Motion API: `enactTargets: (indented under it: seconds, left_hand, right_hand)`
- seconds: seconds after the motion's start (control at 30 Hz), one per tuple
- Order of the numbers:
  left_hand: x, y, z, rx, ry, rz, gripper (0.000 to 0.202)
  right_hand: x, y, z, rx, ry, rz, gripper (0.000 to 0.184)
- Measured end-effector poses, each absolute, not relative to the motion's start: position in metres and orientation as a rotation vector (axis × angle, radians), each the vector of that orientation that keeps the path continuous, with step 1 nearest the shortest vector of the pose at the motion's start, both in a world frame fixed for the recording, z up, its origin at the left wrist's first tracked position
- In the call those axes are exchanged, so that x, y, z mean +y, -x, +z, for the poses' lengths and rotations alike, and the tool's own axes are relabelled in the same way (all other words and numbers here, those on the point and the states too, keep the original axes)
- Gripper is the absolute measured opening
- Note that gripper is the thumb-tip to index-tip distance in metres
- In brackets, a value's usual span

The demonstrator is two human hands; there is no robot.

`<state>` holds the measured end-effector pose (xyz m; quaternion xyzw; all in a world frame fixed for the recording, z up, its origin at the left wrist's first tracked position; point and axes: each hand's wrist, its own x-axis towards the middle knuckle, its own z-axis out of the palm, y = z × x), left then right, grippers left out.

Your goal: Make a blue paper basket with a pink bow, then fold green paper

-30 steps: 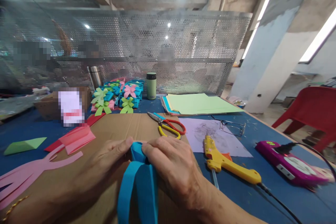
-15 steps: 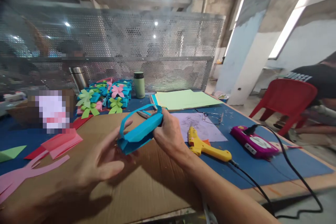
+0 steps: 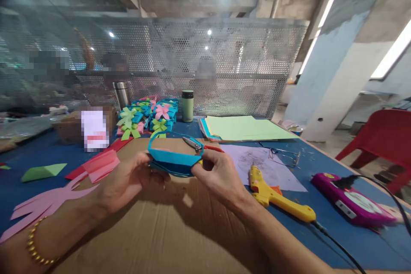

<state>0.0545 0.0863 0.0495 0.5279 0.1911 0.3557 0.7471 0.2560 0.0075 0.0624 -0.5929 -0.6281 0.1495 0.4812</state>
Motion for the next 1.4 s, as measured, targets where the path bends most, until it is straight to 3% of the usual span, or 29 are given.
enactTargets:
  seconds: [0.1,0.47,0.73,0.87,0.93,1.03,1.23,1.4]
  left_hand:
    - [0.093,-0.053,0.048,0.422,-1.12,0.76,0.039]
    - [0.088,-0.06,0.047,0.406,-1.208,0.858,0.041]
    - [0.097,-0.059,0.043,0.333,-1.122,0.878,0.029]
    - [0.103,-0.058,0.044,0.296,-1.03,0.883,0.02]
    - [0.104,-0.058,0.044,0.313,-1.024,0.894,0.019]
    - [0.1,-0.059,0.044,0.342,-1.074,0.903,0.031]
    - [0.077,-0.057,0.049,0.352,-1.427,0.886,0.051]
    - [0.069,-0.048,0.046,0.344,-1.783,0.731,0.052]
  right_hand:
    - [0.007,-0.256,0.064,-1.5,1.419,0.457,0.017]
    - [0.009,-0.252,0.065,-1.242,1.437,0.697,0.023]
    - [0.009,-0.255,0.059,-1.375,1.266,0.912,0.039]
    - [0.006,-0.264,0.064,-1.453,1.244,0.954,0.067]
    - [0.004,-0.269,0.066,-1.461,1.306,0.885,0.071]
    - [0.004,-0.275,0.067,-1.473,1.44,0.563,0.062]
    - [-0.001,-0.271,0.071,-1.646,1.286,0.005,0.023]
    - [-0.01,-0.264,0.078,-1.867,1.186,0.068,0.031]
